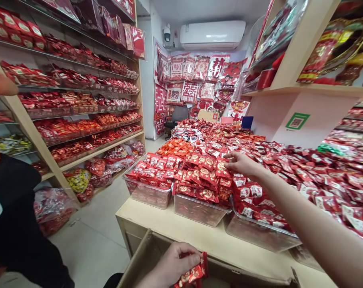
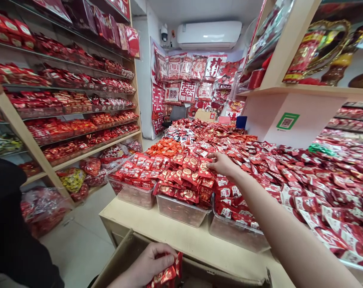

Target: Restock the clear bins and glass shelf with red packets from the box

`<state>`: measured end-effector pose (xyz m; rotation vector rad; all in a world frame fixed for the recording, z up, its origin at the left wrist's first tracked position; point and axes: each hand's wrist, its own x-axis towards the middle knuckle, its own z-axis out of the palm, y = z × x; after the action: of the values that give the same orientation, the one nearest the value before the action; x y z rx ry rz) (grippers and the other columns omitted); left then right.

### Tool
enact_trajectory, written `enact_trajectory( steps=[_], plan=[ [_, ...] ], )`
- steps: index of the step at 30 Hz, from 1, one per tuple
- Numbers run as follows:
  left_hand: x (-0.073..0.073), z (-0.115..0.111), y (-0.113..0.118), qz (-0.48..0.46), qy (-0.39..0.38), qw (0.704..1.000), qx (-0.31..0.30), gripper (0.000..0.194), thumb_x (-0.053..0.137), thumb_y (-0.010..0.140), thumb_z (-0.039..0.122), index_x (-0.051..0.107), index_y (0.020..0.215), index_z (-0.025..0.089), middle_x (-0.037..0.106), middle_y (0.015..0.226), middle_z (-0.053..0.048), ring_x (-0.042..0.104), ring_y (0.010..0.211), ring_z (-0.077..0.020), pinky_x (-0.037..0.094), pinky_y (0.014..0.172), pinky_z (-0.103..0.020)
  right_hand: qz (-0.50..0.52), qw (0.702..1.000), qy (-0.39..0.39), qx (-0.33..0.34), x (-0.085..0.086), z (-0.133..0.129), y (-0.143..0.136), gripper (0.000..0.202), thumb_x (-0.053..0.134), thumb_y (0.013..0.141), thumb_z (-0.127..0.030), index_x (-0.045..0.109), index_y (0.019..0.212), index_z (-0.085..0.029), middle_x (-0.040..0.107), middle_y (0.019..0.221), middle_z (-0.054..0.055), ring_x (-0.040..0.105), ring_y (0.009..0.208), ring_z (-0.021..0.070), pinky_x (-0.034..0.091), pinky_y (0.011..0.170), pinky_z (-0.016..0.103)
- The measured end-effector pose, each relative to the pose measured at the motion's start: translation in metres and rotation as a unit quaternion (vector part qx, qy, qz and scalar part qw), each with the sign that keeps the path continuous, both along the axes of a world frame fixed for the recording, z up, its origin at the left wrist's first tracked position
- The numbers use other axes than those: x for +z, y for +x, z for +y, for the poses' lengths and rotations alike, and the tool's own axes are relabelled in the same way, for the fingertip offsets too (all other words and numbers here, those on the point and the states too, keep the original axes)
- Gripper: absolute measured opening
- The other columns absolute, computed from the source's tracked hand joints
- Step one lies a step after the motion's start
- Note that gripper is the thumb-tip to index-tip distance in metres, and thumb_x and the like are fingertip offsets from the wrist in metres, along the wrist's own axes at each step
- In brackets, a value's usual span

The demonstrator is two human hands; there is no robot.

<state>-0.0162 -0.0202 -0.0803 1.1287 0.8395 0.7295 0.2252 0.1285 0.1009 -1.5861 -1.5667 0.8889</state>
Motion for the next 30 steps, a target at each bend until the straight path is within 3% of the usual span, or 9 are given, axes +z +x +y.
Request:
enact_trajectory(
  steps=[11,18,25,30],
  plan=[
    [0.006,-0.002,0.0,0.013,0.02,1.0,0.002,0.031,0.063,0.065,0.04,0.067,0.077,0.011,0.06,0.06,-0.002,0.045,0.053,-0.0078,0.033,0.053,-0.019,0.014,1.0,-0.006,0.015,-0.006,-0.009,-0.002,0.023,0.06,0.066,-0.006,0.052,0.086,-0.015,0.05,0.054,-0.005,0.047,0.044,0.0071,0.041,0.043,0.02],
    [0.01,-0.003,0.001,0.033,0.015,0.999,0.007,0.034,0.064,0.063,0.043,0.068,0.076,0.012,0.06,0.061,-0.002,0.045,0.055,-0.0091,0.033,0.053,-0.019,0.022,0.999,0.032,-0.004,0.008,0.006,-0.009,0.027,0.058,0.07,-0.008,0.049,0.095,-0.013,0.047,0.051,-0.006,0.047,0.043,0.008,0.042,0.044,0.02],
    [0.007,-0.002,-0.001,0.043,0.039,0.998,-0.001,0.035,0.062,0.064,0.044,0.068,0.078,0.012,0.061,0.062,-0.002,0.046,0.056,-0.0096,0.033,0.054,-0.019,0.026,0.998,0.049,0.005,0.016,0.024,-0.034,0.029,0.059,0.068,-0.005,0.051,0.094,-0.014,0.05,0.052,-0.005,0.05,0.044,0.0086,0.045,0.047,0.023],
    [0.005,-0.002,-0.002,0.052,0.047,0.998,-0.003,0.036,0.062,0.064,0.045,0.068,0.078,0.013,0.062,0.062,-0.003,0.048,0.056,-0.0105,0.034,0.055,-0.02,0.054,0.998,0.038,0.024,0.022,0.021,-0.045,0.021,0.056,0.07,-0.005,0.051,0.088,-0.016,0.049,0.052,-0.005,0.047,0.042,0.0063,0.044,0.045,0.02]
  ],
)
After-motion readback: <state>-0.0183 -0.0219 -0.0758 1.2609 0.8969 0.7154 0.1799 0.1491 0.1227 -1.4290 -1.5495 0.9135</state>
